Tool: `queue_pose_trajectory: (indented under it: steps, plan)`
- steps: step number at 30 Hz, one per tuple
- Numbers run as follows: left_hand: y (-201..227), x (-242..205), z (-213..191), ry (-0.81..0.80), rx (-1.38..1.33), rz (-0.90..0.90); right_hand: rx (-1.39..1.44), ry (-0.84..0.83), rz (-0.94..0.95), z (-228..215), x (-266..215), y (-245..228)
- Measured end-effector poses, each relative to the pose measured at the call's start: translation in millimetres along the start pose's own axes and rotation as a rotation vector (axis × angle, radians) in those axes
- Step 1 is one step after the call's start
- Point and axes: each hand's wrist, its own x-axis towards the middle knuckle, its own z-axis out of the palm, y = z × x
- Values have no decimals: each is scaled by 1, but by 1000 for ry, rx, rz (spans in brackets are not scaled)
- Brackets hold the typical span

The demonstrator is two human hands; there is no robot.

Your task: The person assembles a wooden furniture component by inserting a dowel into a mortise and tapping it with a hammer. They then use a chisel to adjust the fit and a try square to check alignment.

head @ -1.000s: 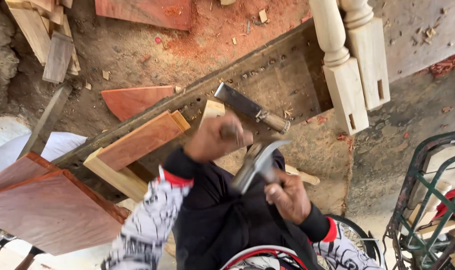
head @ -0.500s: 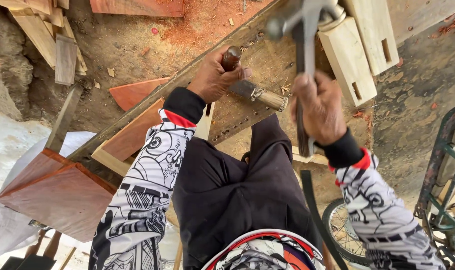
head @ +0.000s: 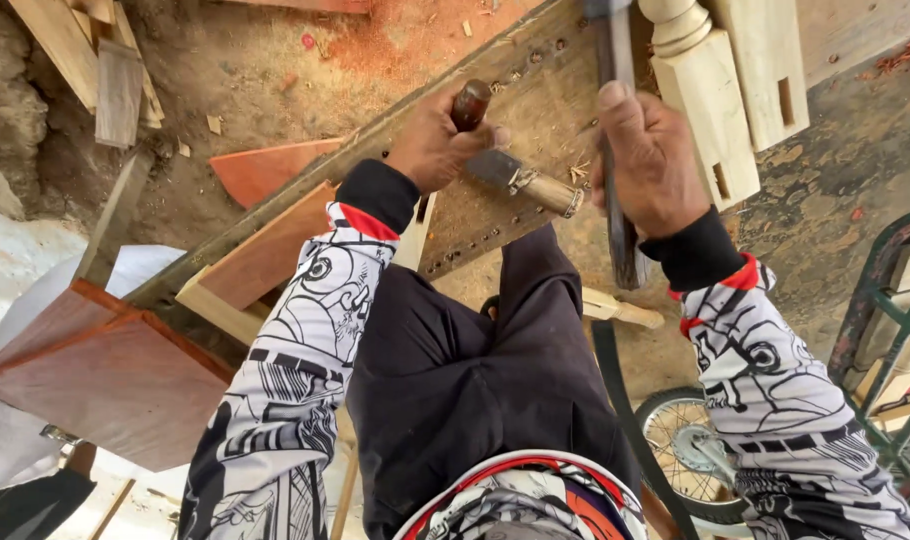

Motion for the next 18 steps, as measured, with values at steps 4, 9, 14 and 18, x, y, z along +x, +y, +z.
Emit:
queue_pose_trajectory:
  steps: [4, 9, 14, 18]
  plan:
    - [-17, 8, 3, 16, -17, 47, -196, 30, 181, 23, 9, 26]
    - [-21, -21, 20, 121, -14, 180, -191, -213, 248, 38, -18, 28]
    - [21, -11, 17, 287, -10, 266, -91, -142, 186, 25, -44, 43]
    - [21, -19, -5, 273, -48, 219, 46, -58, 31, 16, -53, 50]
